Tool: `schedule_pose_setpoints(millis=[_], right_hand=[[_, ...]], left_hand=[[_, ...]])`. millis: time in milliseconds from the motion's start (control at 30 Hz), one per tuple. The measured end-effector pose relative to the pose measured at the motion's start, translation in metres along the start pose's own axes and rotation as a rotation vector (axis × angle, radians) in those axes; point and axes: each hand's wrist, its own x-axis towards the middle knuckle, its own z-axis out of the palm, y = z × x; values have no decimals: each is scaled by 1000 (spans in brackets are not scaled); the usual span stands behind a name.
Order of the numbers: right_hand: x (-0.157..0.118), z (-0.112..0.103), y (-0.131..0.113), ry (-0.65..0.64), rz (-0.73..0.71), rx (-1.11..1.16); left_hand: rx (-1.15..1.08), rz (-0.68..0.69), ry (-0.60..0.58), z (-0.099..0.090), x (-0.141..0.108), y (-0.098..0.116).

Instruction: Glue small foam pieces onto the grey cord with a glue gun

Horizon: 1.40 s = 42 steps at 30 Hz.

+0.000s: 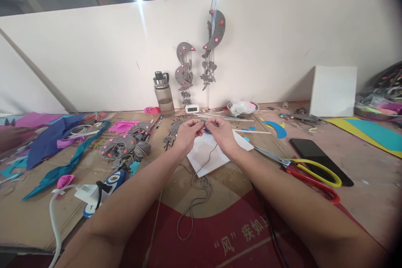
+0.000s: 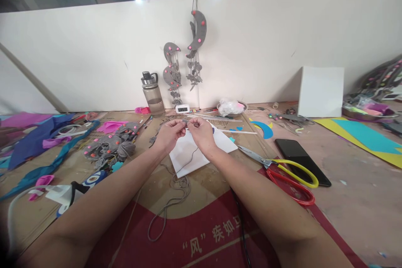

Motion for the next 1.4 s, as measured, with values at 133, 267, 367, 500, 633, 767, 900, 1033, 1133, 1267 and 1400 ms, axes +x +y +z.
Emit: schedule_pose_setpoints(millis=[133, 267, 367, 500, 633, 767, 900, 1033, 1133, 1267, 1400], right_hand=[[-2, -1, 1, -43, 1, -149], [-9, 3, -5, -153, 1, -398], [-20, 10, -15, -260, -86, -613], [-39, 15, -28, -357, -223, -870], [-60, 9, -43, -453, -314, -992], [-85, 2, -60, -541, -334, -1006], [-108, 1, -70, -605, -383, -989], [-124, 2, -75, -702, -593, -912], [-128, -2, -82, -710, -791, -789], [-114, -18, -91, -598, -867, -520], [-75, -41, -77, -293, -626, -428]], left_hand=[[49, 60, 79, -5, 3, -6], [64, 73, 170, -15, 8, -18], [69, 85, 184, -23, 10, -28], [71, 90, 191, -29, 13, -37], [37, 81, 184, -32, 16, -41], [56, 60, 166, -34, 16, -44], [111, -2, 141, -32, 14, -45], [146, -17, 120, -29, 10, -42], [162, -20, 103, -30, 8, -37], [171, -9, 78, -32, 6, -34], [94, 2, 118, -31, 8, -37]])
